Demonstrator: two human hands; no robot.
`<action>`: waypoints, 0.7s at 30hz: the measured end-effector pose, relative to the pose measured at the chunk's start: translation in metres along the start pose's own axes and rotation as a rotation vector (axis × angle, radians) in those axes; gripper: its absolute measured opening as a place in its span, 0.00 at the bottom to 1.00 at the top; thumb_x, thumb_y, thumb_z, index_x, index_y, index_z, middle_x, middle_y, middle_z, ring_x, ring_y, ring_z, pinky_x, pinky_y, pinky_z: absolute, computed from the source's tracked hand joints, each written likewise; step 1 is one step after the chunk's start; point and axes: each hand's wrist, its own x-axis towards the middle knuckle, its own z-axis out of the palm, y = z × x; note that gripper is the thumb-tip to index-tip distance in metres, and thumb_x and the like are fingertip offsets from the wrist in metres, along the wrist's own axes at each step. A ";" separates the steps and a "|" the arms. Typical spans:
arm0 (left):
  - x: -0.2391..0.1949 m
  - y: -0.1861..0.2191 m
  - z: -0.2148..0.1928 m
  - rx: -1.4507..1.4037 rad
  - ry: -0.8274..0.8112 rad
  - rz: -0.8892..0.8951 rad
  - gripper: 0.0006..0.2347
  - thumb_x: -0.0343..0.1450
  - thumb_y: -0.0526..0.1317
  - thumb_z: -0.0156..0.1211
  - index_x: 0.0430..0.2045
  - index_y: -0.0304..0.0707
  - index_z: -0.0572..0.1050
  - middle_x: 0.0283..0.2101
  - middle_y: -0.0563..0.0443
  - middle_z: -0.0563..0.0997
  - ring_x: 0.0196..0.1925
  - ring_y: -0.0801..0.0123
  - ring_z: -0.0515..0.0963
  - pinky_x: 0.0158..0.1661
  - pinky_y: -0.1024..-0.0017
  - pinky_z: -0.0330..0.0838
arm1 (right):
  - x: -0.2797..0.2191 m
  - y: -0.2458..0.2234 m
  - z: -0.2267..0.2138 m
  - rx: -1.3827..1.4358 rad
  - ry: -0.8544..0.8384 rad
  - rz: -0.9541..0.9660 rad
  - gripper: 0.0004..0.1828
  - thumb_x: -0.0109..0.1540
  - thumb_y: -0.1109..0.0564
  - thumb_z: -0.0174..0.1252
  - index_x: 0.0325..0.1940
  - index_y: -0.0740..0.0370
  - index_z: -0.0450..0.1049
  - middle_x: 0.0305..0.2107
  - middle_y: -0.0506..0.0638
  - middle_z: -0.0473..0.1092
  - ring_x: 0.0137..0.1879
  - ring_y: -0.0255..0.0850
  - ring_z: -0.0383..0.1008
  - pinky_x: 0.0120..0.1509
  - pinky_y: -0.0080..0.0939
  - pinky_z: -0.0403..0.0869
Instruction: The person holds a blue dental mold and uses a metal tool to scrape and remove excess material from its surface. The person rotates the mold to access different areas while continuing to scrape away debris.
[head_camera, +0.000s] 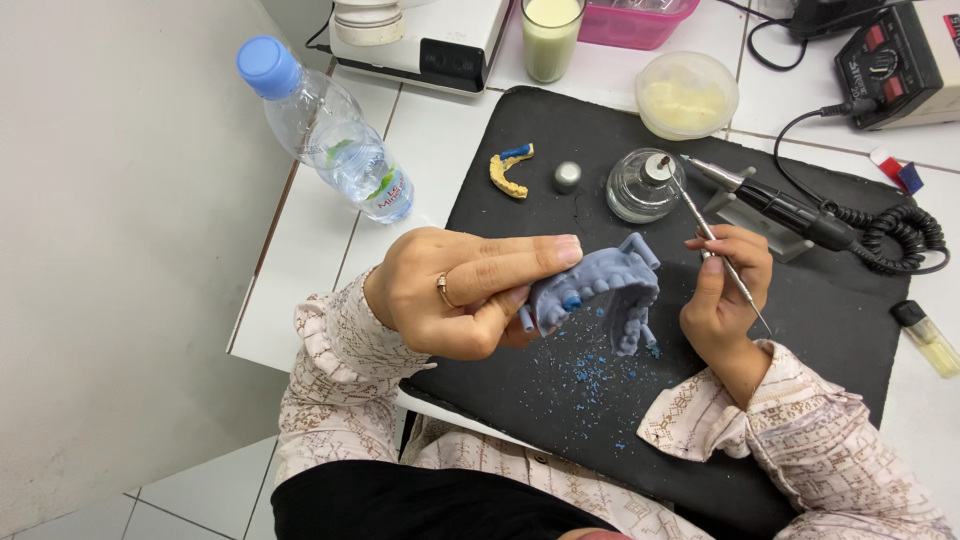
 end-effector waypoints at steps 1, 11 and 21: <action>0.000 0.000 0.000 0.013 -0.002 -0.001 0.19 0.71 0.26 0.73 0.26 0.36 0.60 0.56 0.28 0.73 0.50 0.51 0.87 0.34 0.72 0.87 | 0.000 0.000 0.000 0.014 0.002 0.000 0.09 0.75 0.66 0.42 0.59 0.66 0.59 0.56 0.59 0.63 0.53 0.40 0.72 0.64 0.36 0.76; 0.005 0.005 -0.002 0.268 -0.032 -0.112 0.16 0.75 0.26 0.67 0.42 0.29 0.61 0.58 0.28 0.72 0.53 0.45 0.85 0.44 0.66 0.89 | -0.001 0.001 0.003 0.037 0.033 0.017 0.09 0.75 0.64 0.41 0.60 0.66 0.59 0.55 0.60 0.64 0.53 0.40 0.71 0.64 0.36 0.75; 0.005 0.000 0.005 0.262 0.030 -0.034 0.16 0.75 0.28 0.68 0.42 0.27 0.60 0.55 0.25 0.73 0.52 0.43 0.85 0.43 0.65 0.90 | 0.004 0.001 0.005 0.084 0.031 0.095 0.11 0.78 0.63 0.39 0.65 0.67 0.56 0.58 0.61 0.63 0.63 0.43 0.71 0.66 0.41 0.77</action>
